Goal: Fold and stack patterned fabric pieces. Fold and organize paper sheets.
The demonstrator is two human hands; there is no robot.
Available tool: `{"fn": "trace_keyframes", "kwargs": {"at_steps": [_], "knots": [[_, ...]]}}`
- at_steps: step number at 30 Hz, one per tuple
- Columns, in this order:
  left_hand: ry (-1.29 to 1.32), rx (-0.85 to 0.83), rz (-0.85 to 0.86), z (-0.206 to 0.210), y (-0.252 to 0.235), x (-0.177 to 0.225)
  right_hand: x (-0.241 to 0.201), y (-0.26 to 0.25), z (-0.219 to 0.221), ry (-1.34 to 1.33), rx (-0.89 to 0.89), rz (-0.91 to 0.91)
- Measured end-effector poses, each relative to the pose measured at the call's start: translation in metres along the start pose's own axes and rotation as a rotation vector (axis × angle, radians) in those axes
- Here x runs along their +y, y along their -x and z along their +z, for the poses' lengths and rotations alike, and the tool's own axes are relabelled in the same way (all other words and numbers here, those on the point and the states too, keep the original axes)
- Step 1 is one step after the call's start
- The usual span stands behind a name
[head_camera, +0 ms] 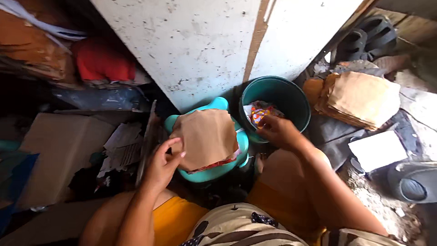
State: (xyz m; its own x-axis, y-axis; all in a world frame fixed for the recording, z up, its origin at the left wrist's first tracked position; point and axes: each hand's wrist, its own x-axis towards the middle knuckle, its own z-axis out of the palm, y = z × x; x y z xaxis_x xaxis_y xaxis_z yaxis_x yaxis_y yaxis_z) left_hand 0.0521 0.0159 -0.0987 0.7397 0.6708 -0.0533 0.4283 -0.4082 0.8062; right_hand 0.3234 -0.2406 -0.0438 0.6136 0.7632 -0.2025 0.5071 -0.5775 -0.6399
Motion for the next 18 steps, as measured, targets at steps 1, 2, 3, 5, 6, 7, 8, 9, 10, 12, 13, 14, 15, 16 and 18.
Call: {"fn": "trace_keyframes", "kwargs": {"at_steps": [1, 2, 3, 5, 6, 7, 8, 9, 10, 12, 13, 14, 15, 16, 18], "knots": [[-0.033, 0.017, 0.018, -0.005, -0.001, 0.001, 0.013, -0.002, -0.018, 0.018, 0.088, -0.01], [-0.039, 0.045, 0.062, -0.009, -0.002, 0.003, 0.028, -0.006, -0.033, 0.028, 0.18, -0.017], [-0.036, 0.077, 0.125, -0.011, -0.005, 0.007, 0.044, -0.014, -0.045, 0.039, 0.255, -0.019], [-0.045, 0.133, 0.269, -0.01, -0.011, 0.025, 0.079, -0.039, -0.058, 0.037, 0.311, 0.058], [-0.076, 0.138, 0.329, -0.005, -0.015, 0.039, 0.098, -0.053, -0.058, 0.037, 0.296, 0.091], [-0.128, 0.122, 0.391, 0.003, -0.021, 0.052, 0.118, -0.068, -0.052, 0.044, 0.259, 0.107], [-0.194, 0.093, 0.456, 0.014, -0.027, 0.062, 0.139, -0.083, -0.041, 0.061, 0.208, 0.109], [-0.273, 0.054, 0.511, 0.026, -0.035, 0.065, 0.158, -0.098, -0.026, 0.083, 0.14, 0.109], [-0.356, 0.01, 0.546, 0.039, -0.042, 0.064, 0.174, -0.111, -0.01, 0.11, 0.063, 0.112], [-0.509, -0.058, 0.57, 0.064, -0.052, 0.053, 0.197, -0.133, 0.02, 0.185, -0.04, 0.124], [-0.569, -0.067, 0.573, 0.073, -0.053, 0.047, 0.204, -0.14, 0.032, 0.227, -0.087, 0.147], [-0.634, -0.057, 0.579, 0.08, -0.053, 0.043, 0.207, -0.146, 0.042, 0.269, -0.137, 0.182], [-0.679, -0.035, 0.588, 0.085, -0.052, 0.04, 0.206, -0.15, 0.047, 0.307, -0.194, 0.226], [-0.693, -0.01, 0.595, 0.088, -0.051, 0.037, 0.206, -0.154, 0.05, 0.343, -0.241, 0.259], [-0.692, 0.019, 0.603, 0.089, -0.048, 0.034, 0.202, -0.154, 0.052, 0.393, -0.312, 0.28]]}}
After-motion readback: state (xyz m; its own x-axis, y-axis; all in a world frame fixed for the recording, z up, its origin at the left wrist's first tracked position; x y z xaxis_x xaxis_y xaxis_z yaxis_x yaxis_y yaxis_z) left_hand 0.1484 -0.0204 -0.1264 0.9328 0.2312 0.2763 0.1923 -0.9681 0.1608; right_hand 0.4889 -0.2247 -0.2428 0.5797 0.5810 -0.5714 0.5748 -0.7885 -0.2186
